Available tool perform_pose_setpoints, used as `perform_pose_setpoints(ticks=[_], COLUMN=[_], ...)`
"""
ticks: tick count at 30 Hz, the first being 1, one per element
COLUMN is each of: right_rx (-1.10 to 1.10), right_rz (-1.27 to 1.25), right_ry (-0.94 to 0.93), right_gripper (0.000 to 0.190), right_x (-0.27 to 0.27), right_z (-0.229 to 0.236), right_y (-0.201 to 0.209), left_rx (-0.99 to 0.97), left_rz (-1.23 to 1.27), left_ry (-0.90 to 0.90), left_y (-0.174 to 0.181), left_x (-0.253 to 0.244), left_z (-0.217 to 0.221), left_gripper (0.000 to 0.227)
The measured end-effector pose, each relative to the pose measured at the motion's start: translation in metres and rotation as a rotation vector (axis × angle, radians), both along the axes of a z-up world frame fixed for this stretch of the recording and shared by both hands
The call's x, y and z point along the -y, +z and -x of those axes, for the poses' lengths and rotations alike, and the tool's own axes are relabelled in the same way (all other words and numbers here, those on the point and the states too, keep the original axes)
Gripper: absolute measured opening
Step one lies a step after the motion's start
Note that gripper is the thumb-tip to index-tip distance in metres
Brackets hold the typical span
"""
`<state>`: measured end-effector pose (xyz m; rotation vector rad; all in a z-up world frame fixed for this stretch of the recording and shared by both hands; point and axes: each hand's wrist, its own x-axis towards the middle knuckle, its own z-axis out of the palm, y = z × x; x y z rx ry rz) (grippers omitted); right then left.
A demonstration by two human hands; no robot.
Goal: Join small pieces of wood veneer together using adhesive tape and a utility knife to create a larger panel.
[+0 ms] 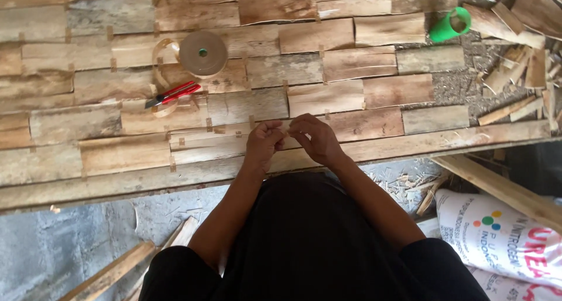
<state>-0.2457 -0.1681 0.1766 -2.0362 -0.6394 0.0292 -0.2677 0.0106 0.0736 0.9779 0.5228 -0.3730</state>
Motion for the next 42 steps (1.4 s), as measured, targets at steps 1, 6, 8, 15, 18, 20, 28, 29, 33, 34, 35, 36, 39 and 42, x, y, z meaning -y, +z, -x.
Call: perform_pose_setpoints(ticks=[1, 6, 8, 15, 18, 20, 28, 29, 33, 34, 35, 36, 39, 42], right_rx=[0.002, -0.211, -0.241, -0.321, -0.373, -0.407, -0.479, -0.485, -0.537, -0.542, -0.562, -0.582, -0.624, -0.672], right_rz=[0.000, -0.044, -0.051, -0.155, -0.246, -0.281, -0.487, -0.484, -0.412, -0.413, -0.434, -0.454, -0.534, -0.478], right_ry=[-0.012, -0.181, -0.217, -0.324, -0.344, -0.341, -0.351, -0.344, -0.334, -0.334, -0.331, -0.328, -0.333, -0.359], right_gripper=[0.011, 0.006, 0.008, 0.027, 0.037, 0.030, 0.020, 0.017, 0.010, 0.010, 0.010, 0.010, 0.010, 0.008], right_x=[0.003, 0.019, 0.028, 0.060, 0.087, 0.115, 0.213, 0.227, 0.283, 0.292, 0.300, 0.308, 0.330, 0.351], right_z=[0.002, 0.011, 0.013, 0.010, 0.006, 0.005, -0.019, -0.025, -0.034, -0.038, -0.042, -0.047, -0.056, -0.062], right_y=[-0.004, -0.020, -0.028, -0.018, -0.030, -0.059, -0.088, -0.092, -0.107, -0.105, -0.104, -0.102, -0.111, -0.121], left_rx=[0.002, 0.292, 0.344, 0.381, 0.437, 0.431, 0.328, 0.341, 0.326, 0.321, 0.361, 0.402, 0.357, 0.332], left_rz=[0.000, -0.305, -0.353, -0.538, -0.430, -0.470, -0.375, -0.423, -0.438, -0.440, -0.443, -0.446, -0.468, -0.459], left_ry=[-0.012, -0.086, -0.114, -0.222, -0.184, -0.213, -0.217, -0.246, -0.270, -0.271, -0.264, -0.255, -0.260, -0.293], left_y=[0.000, -0.005, 0.011, 0.017, 0.020, 0.026, 0.030, 0.027, -0.002, -0.006, -0.009, -0.013, -0.009, -0.006], left_x=[0.004, 0.024, 0.032, 0.074, 0.100, 0.119, 0.216, 0.228, 0.274, 0.284, 0.293, 0.303, 0.325, 0.342], left_z=[0.002, 0.015, 0.016, 0.000, -0.010, -0.017, -0.046, -0.051, -0.060, -0.063, -0.065, -0.068, -0.077, -0.085], left_gripper=[0.030, 0.014, 0.013, 0.009, 0.008, 0.008, 0.009, 0.008, 0.008, 0.008, 0.008, 0.008, 0.012, 0.009])
